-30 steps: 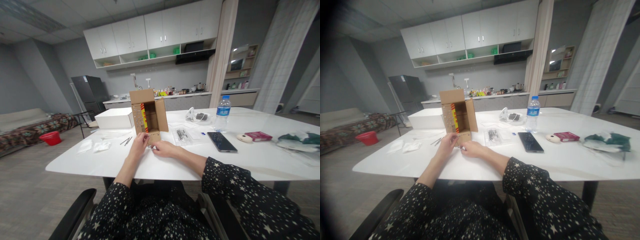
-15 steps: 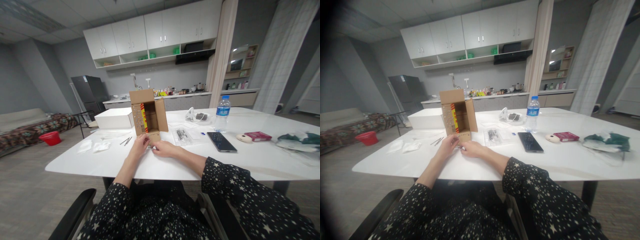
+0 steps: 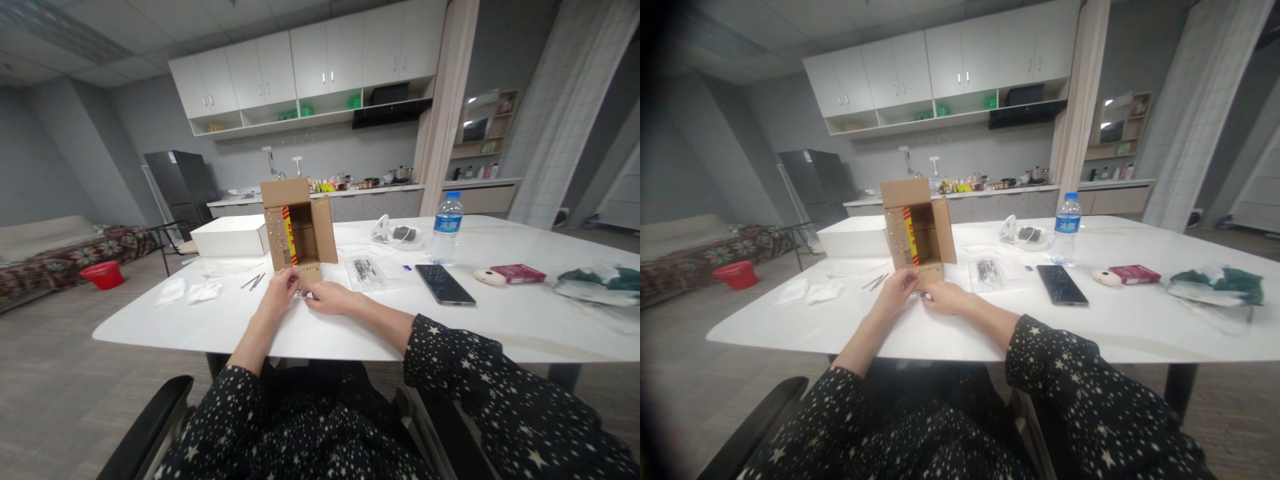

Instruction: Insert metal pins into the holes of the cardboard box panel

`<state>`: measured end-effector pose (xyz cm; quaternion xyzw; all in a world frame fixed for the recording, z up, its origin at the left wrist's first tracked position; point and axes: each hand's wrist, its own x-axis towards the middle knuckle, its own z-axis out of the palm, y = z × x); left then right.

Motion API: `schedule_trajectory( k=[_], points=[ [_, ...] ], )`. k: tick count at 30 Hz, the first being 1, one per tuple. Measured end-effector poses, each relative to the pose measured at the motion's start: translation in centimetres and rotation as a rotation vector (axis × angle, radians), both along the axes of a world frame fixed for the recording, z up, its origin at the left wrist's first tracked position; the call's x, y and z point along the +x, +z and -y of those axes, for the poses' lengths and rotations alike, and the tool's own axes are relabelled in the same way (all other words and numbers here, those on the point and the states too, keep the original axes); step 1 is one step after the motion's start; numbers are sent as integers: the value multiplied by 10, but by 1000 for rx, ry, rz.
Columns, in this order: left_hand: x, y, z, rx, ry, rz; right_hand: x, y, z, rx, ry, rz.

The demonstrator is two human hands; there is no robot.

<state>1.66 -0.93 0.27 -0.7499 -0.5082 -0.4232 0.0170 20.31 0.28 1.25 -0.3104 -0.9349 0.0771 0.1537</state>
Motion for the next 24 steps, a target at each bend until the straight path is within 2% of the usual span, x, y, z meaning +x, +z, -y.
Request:
schedule_trajectory(
  k=[15,24],
  points=[
    [-1,-3,-2,-10,14,-8,0,-2,-2,16,7,-7],
    [1,-6,5,-225,-8,-48,0,-2,-3,36,20,4]
  ],
)
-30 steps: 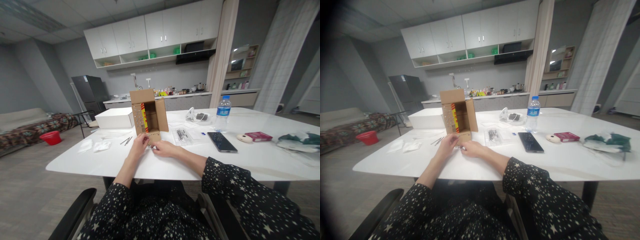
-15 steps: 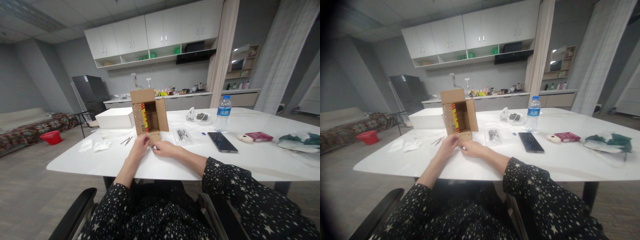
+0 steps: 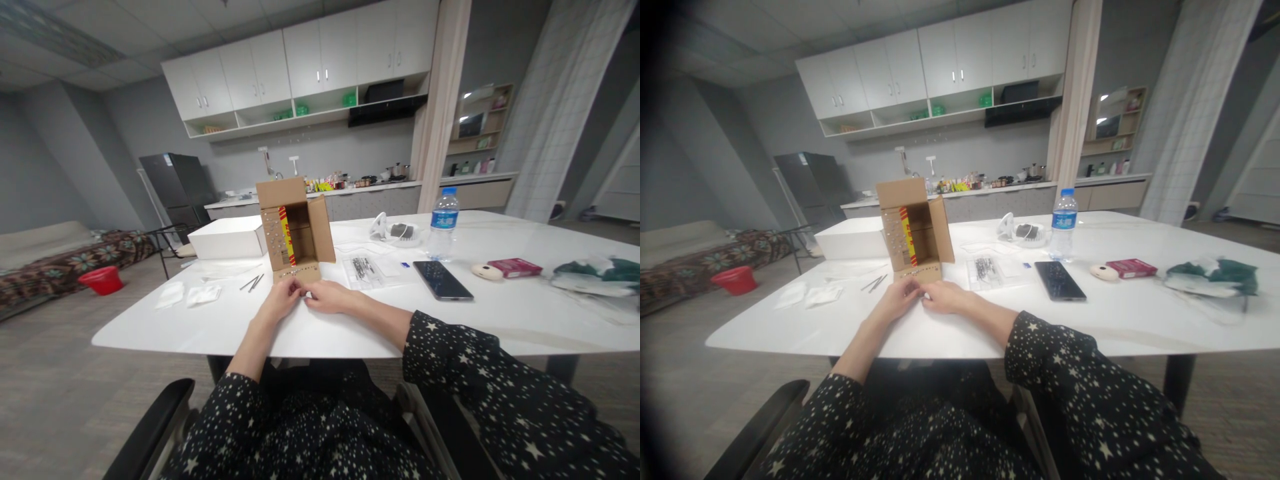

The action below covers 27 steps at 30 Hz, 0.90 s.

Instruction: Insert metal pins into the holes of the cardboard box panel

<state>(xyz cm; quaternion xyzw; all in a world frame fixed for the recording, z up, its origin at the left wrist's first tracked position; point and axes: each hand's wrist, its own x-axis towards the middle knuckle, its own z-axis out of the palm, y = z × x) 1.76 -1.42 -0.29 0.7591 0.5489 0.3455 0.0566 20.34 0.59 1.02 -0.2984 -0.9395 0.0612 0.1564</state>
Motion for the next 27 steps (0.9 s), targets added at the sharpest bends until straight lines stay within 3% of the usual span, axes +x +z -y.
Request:
schedule_trajectory(
  k=[13,27],
  points=[
    [-2,-1,4,6,16,-42,0,1,2,-8,12,-11],
    [-11,-13,-6,-10,60,-138,0,-1,1,-14,5,-16]
  ],
)
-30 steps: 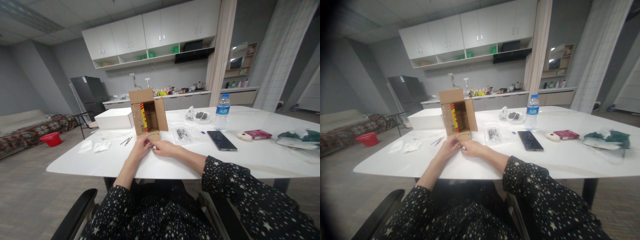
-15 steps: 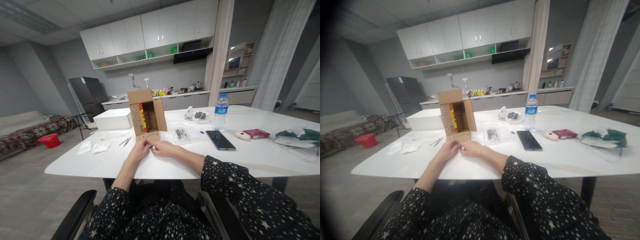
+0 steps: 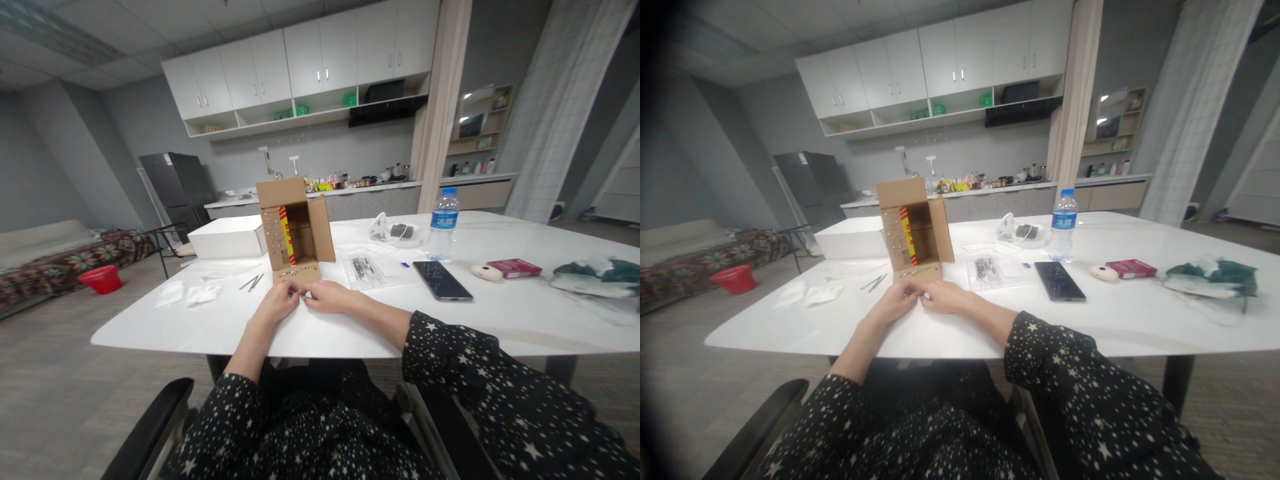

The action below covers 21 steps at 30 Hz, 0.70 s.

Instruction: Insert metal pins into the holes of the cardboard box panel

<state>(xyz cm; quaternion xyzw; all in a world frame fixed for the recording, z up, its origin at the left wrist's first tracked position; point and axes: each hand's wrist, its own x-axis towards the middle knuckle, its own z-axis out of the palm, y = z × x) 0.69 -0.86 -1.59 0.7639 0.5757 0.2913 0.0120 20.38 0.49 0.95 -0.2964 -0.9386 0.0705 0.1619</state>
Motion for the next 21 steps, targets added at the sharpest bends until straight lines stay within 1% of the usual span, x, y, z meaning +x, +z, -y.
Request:
schedule_trajectory(
  k=[5,8,11,13,18,21],
  points=[
    [-2,-5,-4,12,26,-52,0,1,1,10,-8,14],
    [-1,-2,-3,22,31,-52,0,2,1,9,-9,22],
    [2,4,-1,56,29,15,0,2,1,8,4,4],
    [4,8,1,108,34,74,0,3,2,2,1,-5],
    [8,19,7,300,32,193,0,2,1,-10,-30,16],
    [10,24,11,366,26,231,-1,1,0,-4,-28,23]
  ],
)
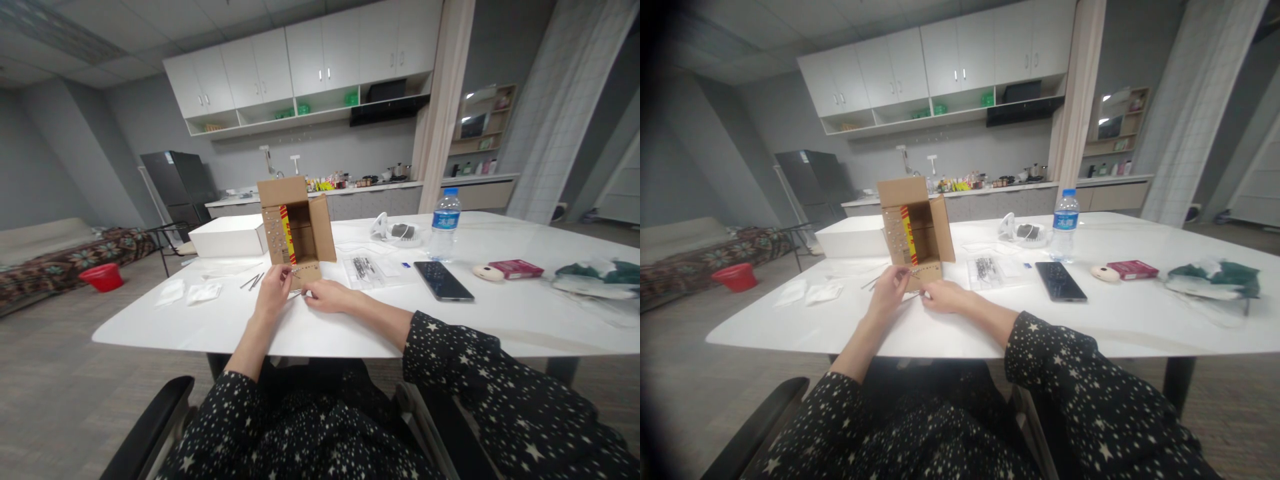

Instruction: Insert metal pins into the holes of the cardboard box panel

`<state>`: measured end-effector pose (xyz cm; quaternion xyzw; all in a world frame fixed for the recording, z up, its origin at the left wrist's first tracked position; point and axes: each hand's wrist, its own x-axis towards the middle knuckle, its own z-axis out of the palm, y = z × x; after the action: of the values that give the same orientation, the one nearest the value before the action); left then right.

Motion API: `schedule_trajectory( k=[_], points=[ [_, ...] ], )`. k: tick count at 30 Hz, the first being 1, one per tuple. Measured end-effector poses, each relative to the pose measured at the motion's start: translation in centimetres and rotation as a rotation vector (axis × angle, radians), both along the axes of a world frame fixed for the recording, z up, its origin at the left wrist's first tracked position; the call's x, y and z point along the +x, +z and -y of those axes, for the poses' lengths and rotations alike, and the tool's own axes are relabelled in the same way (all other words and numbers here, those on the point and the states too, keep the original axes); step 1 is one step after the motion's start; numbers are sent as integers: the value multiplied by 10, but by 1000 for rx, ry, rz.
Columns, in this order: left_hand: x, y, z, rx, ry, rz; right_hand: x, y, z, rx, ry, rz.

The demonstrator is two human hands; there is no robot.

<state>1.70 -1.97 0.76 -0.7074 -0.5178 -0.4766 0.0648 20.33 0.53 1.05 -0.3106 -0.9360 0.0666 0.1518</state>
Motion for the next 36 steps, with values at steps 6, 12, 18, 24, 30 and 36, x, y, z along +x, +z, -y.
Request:
schedule_trajectory(
  k=[6,12,18,24,30,36],
  points=[
    [1,3,2,6,4,-10,0,0,0,-6,-1,1],
    [-2,-1,-3,-49,6,-18,0,1,2,-5,-2,-9],
    [-3,-3,-5,-83,6,-25,0,0,1,-1,-3,-4],
    [-2,-3,-5,-118,31,-32,0,-3,-2,10,2,-10],
    [-2,-5,-5,-140,37,-28,0,-2,-1,2,1,-8],
    [-2,-7,-4,-218,1,-15,1,-1,0,5,1,-11]
  ],
)
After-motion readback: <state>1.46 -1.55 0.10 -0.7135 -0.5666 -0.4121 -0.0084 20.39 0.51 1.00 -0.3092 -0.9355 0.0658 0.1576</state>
